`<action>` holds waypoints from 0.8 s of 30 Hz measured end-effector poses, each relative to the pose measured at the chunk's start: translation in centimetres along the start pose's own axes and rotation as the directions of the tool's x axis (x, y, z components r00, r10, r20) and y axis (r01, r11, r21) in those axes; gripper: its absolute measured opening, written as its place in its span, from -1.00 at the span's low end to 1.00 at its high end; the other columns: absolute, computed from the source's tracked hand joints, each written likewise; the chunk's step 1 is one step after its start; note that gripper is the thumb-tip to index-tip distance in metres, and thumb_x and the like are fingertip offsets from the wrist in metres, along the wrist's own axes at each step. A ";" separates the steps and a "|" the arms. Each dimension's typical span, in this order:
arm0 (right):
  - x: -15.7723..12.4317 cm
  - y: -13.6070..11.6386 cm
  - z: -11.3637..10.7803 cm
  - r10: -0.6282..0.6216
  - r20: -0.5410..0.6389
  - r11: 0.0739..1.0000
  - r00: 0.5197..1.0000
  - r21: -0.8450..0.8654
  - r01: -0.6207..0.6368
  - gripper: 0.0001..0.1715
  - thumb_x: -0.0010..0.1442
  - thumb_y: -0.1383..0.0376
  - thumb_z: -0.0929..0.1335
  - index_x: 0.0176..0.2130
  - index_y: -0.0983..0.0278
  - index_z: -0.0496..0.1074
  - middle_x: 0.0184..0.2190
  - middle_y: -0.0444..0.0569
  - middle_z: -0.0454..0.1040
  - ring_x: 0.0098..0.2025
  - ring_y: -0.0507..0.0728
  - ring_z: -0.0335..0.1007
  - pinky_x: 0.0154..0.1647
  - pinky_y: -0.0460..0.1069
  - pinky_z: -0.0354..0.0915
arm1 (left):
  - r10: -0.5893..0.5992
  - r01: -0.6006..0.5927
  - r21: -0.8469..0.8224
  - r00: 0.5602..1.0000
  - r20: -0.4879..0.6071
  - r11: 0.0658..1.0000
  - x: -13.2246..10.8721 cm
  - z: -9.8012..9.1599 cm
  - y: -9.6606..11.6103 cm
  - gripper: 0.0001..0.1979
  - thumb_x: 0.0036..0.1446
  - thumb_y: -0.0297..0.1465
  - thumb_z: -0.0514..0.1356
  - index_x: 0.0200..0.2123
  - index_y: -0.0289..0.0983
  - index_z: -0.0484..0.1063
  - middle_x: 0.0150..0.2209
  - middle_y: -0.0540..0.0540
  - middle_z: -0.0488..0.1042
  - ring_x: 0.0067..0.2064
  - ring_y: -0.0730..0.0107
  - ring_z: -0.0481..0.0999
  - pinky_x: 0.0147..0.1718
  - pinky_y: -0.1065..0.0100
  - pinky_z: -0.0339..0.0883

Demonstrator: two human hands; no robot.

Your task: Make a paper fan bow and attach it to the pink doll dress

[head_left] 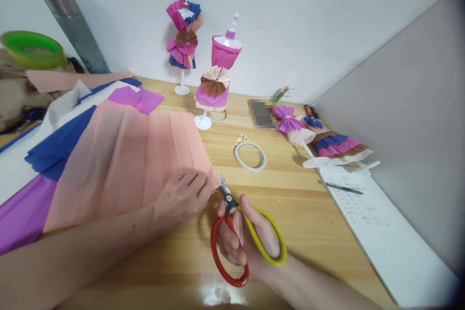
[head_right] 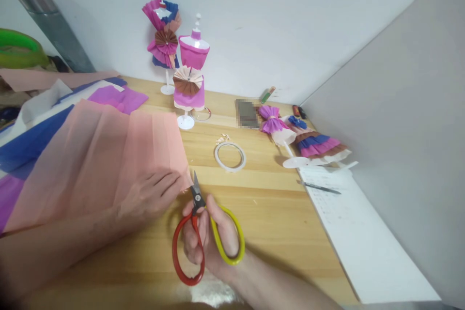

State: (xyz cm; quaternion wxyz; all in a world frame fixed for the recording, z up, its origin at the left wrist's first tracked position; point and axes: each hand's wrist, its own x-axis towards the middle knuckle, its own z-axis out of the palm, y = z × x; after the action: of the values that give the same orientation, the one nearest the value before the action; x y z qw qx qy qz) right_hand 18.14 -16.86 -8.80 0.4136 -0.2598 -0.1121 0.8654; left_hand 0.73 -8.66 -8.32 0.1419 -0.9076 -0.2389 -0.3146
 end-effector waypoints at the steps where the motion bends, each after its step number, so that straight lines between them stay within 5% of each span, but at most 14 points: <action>1: 0.0 0.0 0.1 -0.003 -0.005 1.000 1.000 -0.004 0.003 -0.43 0.23 -0.15 0.24 -0.22 0.30 0.40 -0.69 -0.18 0.34 -0.76 -0.06 0.06 -0.70 -0.13 -0.01 | 0.000 0.000 0.001 1.000 -0.011 1.000 0.0 0.0 0.0 -0.81 0.24 -0.58 0.03 -0.34 -0.38 0.43 -0.43 -0.13 0.52 -0.32 0.32 0.56 -0.28 0.32 0.48; 9: -0.3 0.1 0.7 0.037 -0.086 0.999 0.996 -0.004 -0.038 -0.39 0.19 -0.19 0.26 -0.22 0.30 0.38 -0.66 -0.09 0.42 -0.73 -0.02 0.20 -0.68 -0.13 -0.01 | 0.024 -0.024 0.002 0.998 -0.050 1.000 0.0 -0.1 0.1 -0.82 0.22 -0.61 0.04 -0.35 -0.40 0.44 -0.48 -0.12 0.50 -0.37 0.34 0.54 -0.36 0.35 0.49; 18: -0.3 0.4 0.8 0.020 -0.065 1.000 0.998 0.019 -0.019 -0.39 0.16 -0.20 0.27 -0.20 0.28 0.39 -0.49 0.01 0.51 -0.64 0.02 0.26 -0.57 -0.09 0.06 | 0.046 -0.044 0.026 0.996 -0.082 0.999 -0.2 0.0 -0.1 -0.78 0.24 -0.59 0.00 -0.25 -0.44 0.45 -0.29 -0.29 0.58 -0.29 0.25 0.59 -0.32 0.27 0.54; 24: -0.3 0.3 1.0 -0.006 -0.028 1.000 1.000 0.026 0.007 -0.44 0.18 -0.18 0.27 -0.23 0.26 0.37 -0.61 -0.13 0.36 -0.67 -0.02 0.17 -0.59 -0.10 -0.02 | 0.049 -0.048 0.016 0.995 -0.087 0.999 -0.1 0.0 0.0 -0.78 0.23 -0.59 0.00 -0.27 -0.43 0.45 -0.26 -0.28 0.59 -0.27 0.25 0.59 -0.29 0.27 0.53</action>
State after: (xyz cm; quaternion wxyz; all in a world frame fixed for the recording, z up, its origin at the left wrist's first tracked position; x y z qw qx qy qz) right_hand 17.57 -17.30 -7.98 0.4213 -0.2659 -0.0960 0.8617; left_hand 0.62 -8.68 -8.36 0.1662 -0.8976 -0.2126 -0.3487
